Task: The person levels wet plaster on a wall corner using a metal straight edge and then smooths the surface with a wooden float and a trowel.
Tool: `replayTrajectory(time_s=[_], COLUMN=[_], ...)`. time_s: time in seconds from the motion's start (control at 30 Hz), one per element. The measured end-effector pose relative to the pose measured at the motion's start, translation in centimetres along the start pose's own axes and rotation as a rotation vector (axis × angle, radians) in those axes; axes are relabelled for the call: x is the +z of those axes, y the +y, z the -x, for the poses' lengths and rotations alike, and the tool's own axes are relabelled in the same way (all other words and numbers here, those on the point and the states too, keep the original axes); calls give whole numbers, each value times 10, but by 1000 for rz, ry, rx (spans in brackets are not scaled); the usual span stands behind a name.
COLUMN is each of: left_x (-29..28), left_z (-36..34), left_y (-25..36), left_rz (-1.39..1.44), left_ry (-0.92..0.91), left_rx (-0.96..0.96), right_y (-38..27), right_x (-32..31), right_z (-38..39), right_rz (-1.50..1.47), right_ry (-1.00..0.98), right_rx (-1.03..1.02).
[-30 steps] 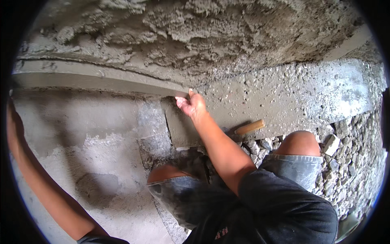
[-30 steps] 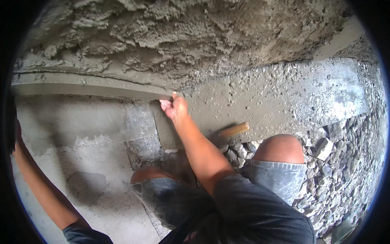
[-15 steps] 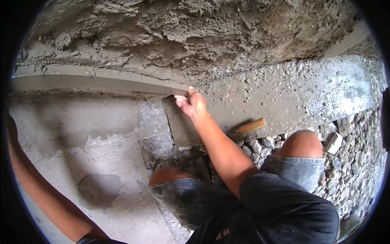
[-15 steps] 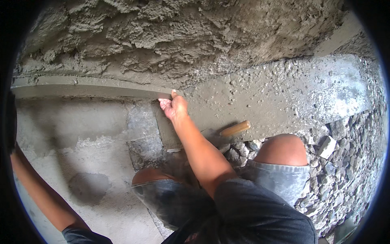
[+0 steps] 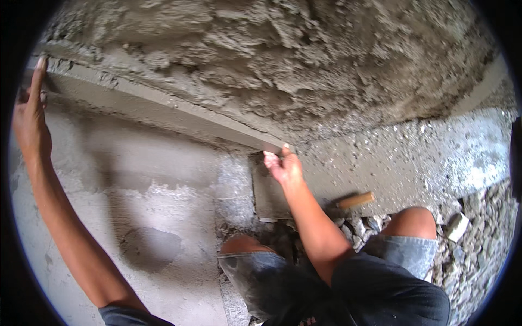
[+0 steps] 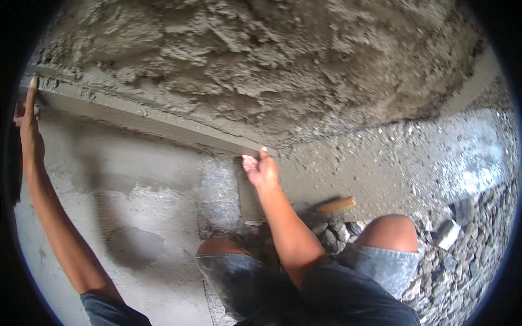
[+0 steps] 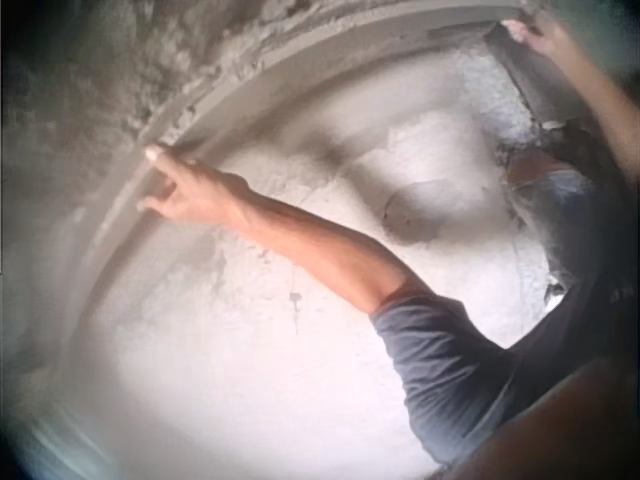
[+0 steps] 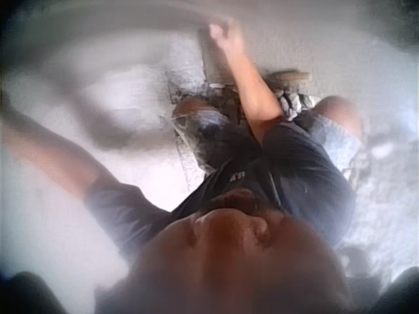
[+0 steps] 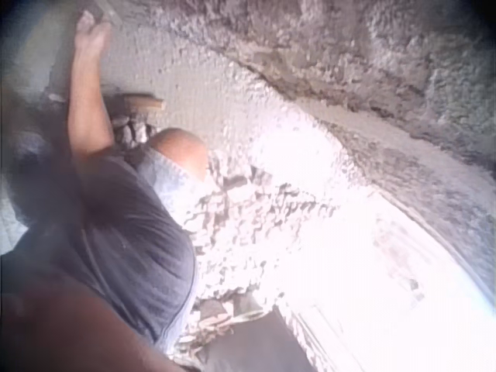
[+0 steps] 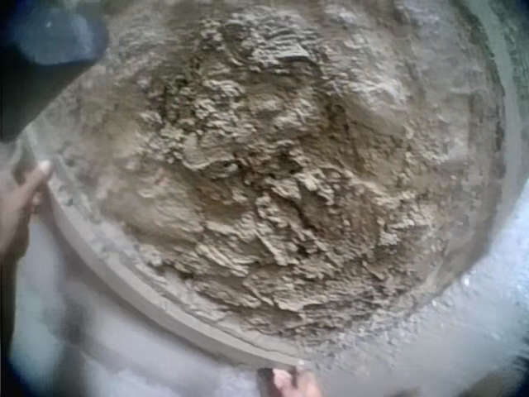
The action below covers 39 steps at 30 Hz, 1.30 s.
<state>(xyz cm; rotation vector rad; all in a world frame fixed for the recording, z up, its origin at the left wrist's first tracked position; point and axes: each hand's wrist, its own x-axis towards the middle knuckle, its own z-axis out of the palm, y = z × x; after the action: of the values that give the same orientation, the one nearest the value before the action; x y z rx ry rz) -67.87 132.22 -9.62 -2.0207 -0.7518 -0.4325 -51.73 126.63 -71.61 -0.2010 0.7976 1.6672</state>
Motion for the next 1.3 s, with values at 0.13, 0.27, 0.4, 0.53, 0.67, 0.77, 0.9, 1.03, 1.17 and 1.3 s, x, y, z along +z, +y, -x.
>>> replayTrajectory(time_s=[0.13, 0.27, 0.4, 0.53, 0.67, 0.77, 0.9, 1.03, 1.17, 1.3], left_x=[27, 4, -4, 19, 4, 21, 15, 17, 15, 0], left_z=[-21, -24, -31, -20, -20, -28, -7, -12, -22, -25], left_y=[98, 101, 90, 87, 85, 83, 85, 93, 93, 102], left_rz=[385, 469, 505, 611, 669, 673, 641, 714, 691, 716], left_ry=[232, 172, 290, 339, 329, 398, 321, 390, 380, 235], left_rx=[-510, -631, -619, -526, -609, -492, -557, -521, -504, -713], right_y=[-33, -11, -8, -10, -13, -29, -12, -17, -19, -17], right_x=[-7, -7, 5, -3, -26, -43, -28, -22, -15, -14], right_z=[-16, -17, -10, -26, -42, -53, -39, -33, -33, -23], right_rz=[102, 38, -70, 94, -7, 91, 72, 45, 15, 18], right_ry=[34, 72, -1, 32, -26, -204, 44, 48, 85, 58], right_rx=[-142, -5, -20, -71, 65, -19, -7, -52, -21, -24])
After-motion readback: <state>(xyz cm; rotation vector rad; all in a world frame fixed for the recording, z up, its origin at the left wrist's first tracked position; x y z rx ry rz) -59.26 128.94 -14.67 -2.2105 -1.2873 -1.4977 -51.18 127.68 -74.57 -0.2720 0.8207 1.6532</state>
